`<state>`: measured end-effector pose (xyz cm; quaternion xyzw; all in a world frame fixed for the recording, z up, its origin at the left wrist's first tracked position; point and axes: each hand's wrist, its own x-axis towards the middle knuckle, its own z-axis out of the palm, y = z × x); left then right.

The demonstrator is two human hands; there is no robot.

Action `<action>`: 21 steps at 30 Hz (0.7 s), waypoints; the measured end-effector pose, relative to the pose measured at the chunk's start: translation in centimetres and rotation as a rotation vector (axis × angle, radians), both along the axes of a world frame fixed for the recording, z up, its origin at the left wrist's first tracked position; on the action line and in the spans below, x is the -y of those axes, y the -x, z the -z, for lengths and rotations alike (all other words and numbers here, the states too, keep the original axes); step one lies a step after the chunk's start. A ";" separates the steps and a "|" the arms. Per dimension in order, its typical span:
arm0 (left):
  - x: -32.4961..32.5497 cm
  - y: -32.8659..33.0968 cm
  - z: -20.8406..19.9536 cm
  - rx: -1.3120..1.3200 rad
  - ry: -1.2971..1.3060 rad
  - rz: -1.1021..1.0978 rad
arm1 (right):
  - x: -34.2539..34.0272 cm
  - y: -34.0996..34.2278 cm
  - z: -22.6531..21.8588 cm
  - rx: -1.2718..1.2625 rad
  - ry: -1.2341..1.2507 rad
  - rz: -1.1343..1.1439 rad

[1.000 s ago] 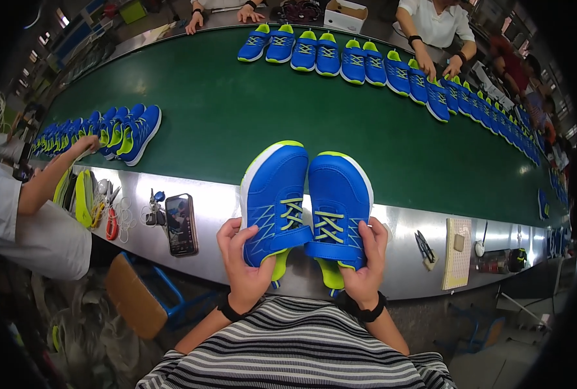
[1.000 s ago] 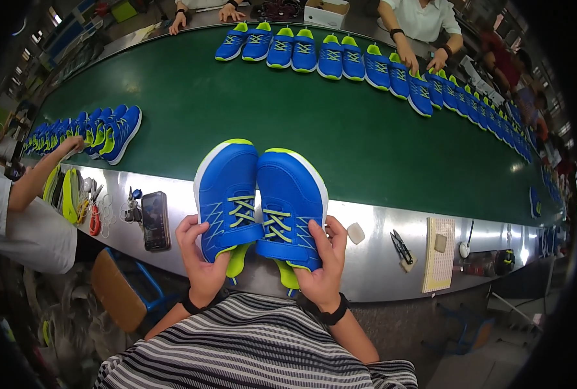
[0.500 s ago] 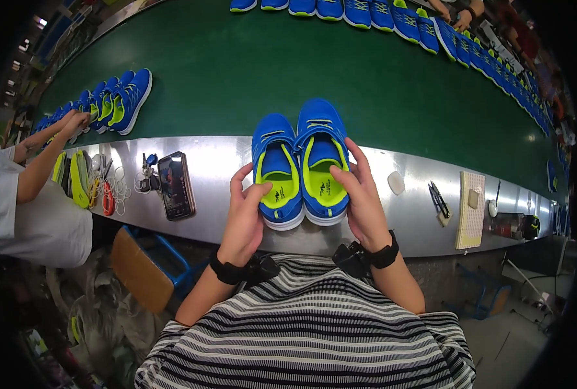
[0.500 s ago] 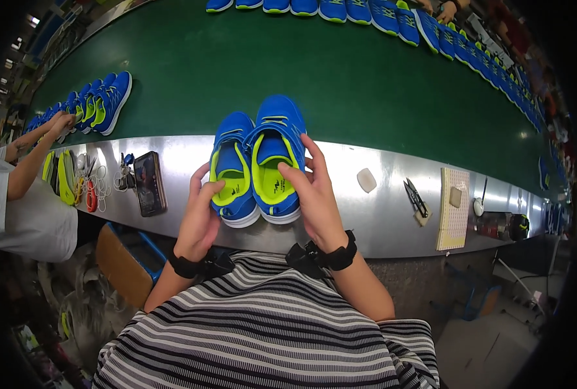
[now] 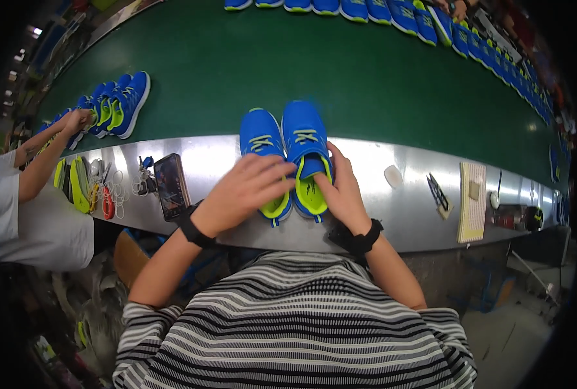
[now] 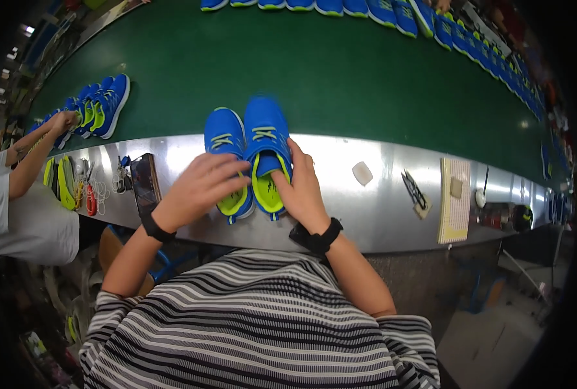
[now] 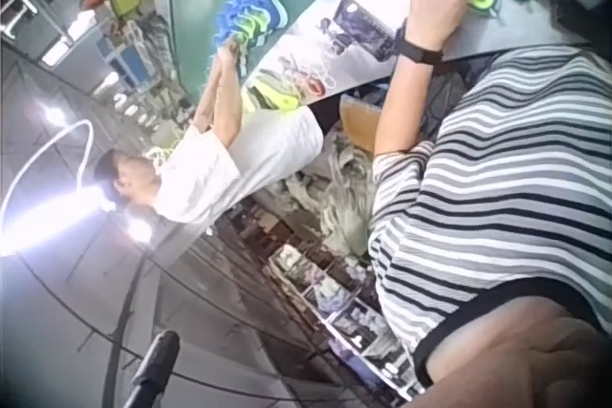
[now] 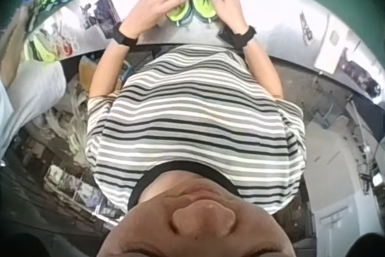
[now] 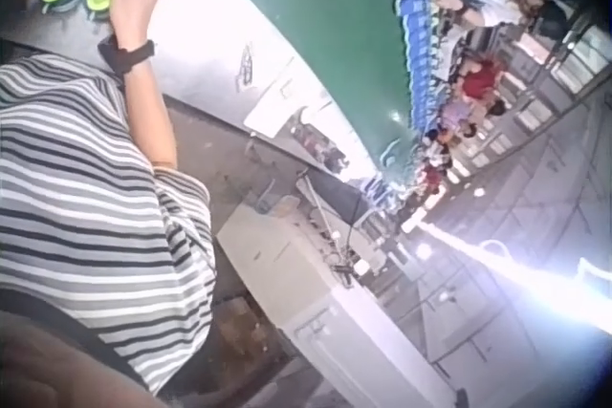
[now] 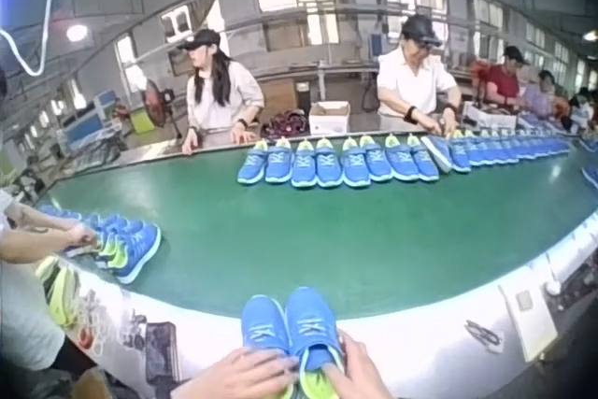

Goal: Inspecting pairs of blue and green athletic shoes on a conveyor belt in a manufacturing facility.

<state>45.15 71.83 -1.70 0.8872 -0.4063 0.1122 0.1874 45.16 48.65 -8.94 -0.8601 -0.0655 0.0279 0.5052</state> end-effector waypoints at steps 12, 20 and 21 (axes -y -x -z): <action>0.9 -3.5 -0.6 0.311 -0.445 0.321 | 7.0 3.1 -2.4 -0.023 0.059 -0.004; -5.7 -14.0 -3.3 0.197 -0.018 -0.368 | 6.5 1.9 -2.4 0.184 0.566 -0.208; -7.1 -15.7 -3.1 0.162 0.033 -0.447 | 6.2 1.6 -2.3 0.113 0.575 -0.239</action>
